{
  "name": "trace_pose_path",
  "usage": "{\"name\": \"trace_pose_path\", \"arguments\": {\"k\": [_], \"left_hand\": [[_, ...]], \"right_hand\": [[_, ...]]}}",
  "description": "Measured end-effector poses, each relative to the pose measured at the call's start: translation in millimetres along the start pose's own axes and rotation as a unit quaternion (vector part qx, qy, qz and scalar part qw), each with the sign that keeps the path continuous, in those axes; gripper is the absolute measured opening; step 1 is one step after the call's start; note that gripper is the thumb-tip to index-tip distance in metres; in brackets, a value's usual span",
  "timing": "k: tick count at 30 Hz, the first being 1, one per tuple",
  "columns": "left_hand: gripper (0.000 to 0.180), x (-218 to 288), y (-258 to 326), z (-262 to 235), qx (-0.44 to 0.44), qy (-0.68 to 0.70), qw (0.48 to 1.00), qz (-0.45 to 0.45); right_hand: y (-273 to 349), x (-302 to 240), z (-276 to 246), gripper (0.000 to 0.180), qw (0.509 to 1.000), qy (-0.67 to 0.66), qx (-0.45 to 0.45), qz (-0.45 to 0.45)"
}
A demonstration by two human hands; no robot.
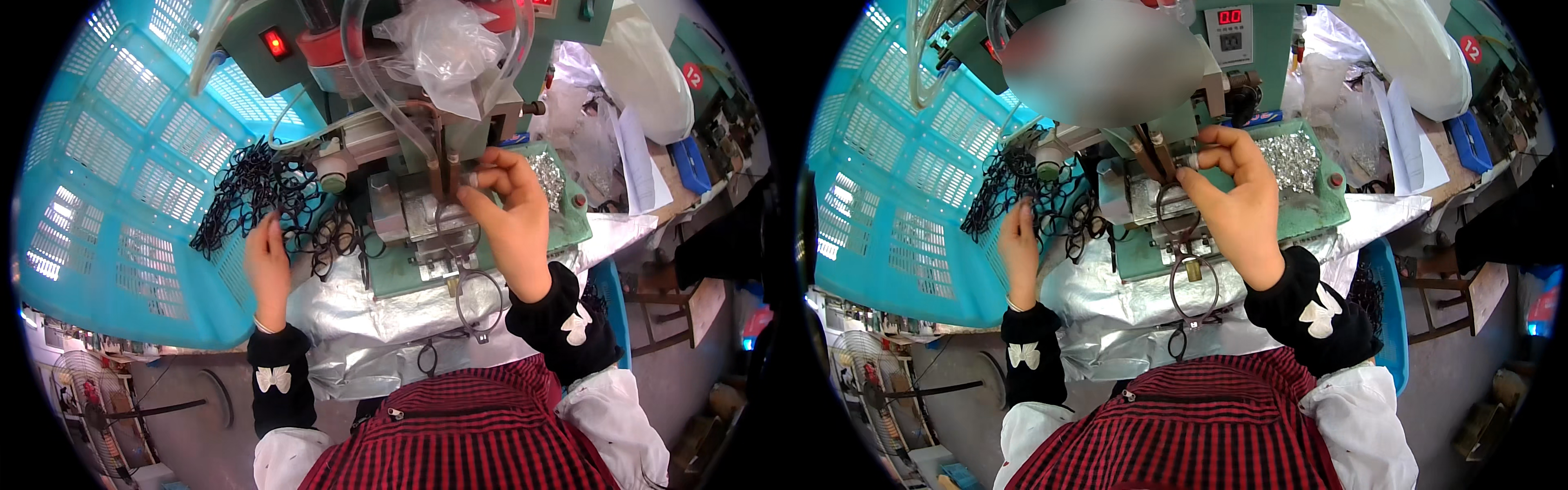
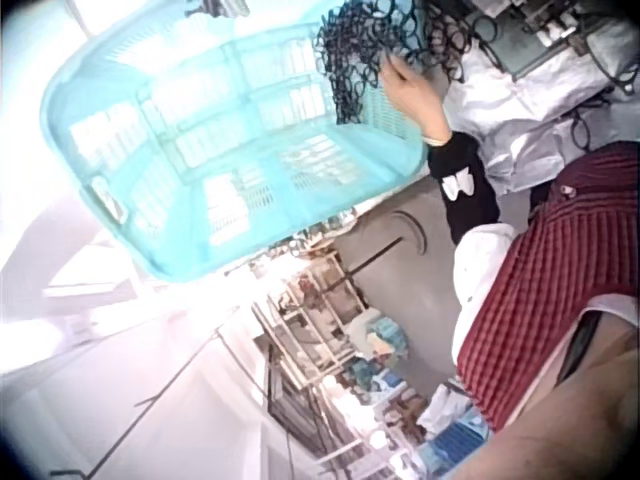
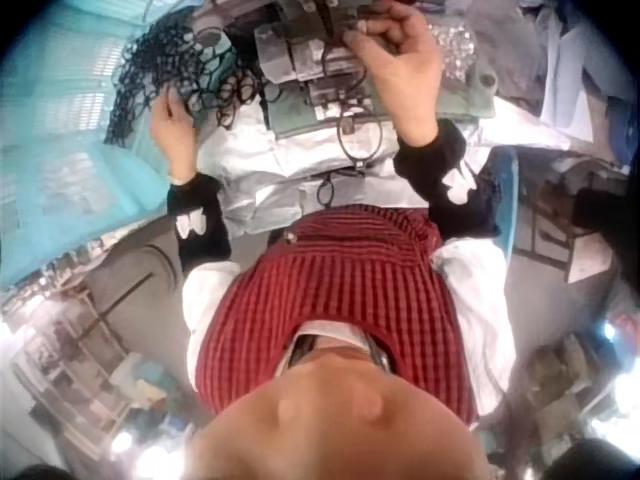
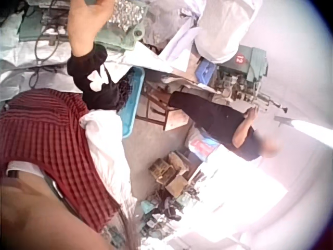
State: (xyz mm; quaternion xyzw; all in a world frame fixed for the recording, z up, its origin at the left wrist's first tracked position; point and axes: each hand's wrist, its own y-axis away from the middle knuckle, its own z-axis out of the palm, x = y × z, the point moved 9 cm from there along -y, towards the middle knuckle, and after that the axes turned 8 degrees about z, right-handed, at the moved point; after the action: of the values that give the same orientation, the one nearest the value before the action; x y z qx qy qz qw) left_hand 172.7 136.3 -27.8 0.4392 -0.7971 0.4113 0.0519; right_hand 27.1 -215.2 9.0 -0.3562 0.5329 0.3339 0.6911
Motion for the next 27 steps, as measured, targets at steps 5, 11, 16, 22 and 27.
{"name": "trace_pose_path", "arguments": {"k": [5,11,16,22,27], "left_hand": [[0.024,31.0,-6.2,-9.9,0.122,0.354,0.914,-0.157],[0.018,210.0,4.6,-45.4,0.088,0.322,0.897,0.291],[0.036,268.8,14.2,15.2,0.004,0.277,0.846,0.456],[0.037,259.0,28.2,38.3,0.006,0.251,0.843,0.475],[0.036,258.9,29.0,41.4,0.008,0.275,0.845,0.459]], "right_hand": [[0.9,-6.9,19.2,0.043,0.991,-0.116,-0.035,0.053],[28.0,-25.2,18.5,0.054,0.992,-0.072,-0.08,0.064],[0.9,-20.9,-43.0,0.048,0.988,0.137,-0.021,-0.065],[6.1,18.8,-134.5,0.032,0.922,0.346,0.16,-0.068],[24.7,28.0,-111.7,0.012,0.831,0.53,0.107,-0.132]]}}
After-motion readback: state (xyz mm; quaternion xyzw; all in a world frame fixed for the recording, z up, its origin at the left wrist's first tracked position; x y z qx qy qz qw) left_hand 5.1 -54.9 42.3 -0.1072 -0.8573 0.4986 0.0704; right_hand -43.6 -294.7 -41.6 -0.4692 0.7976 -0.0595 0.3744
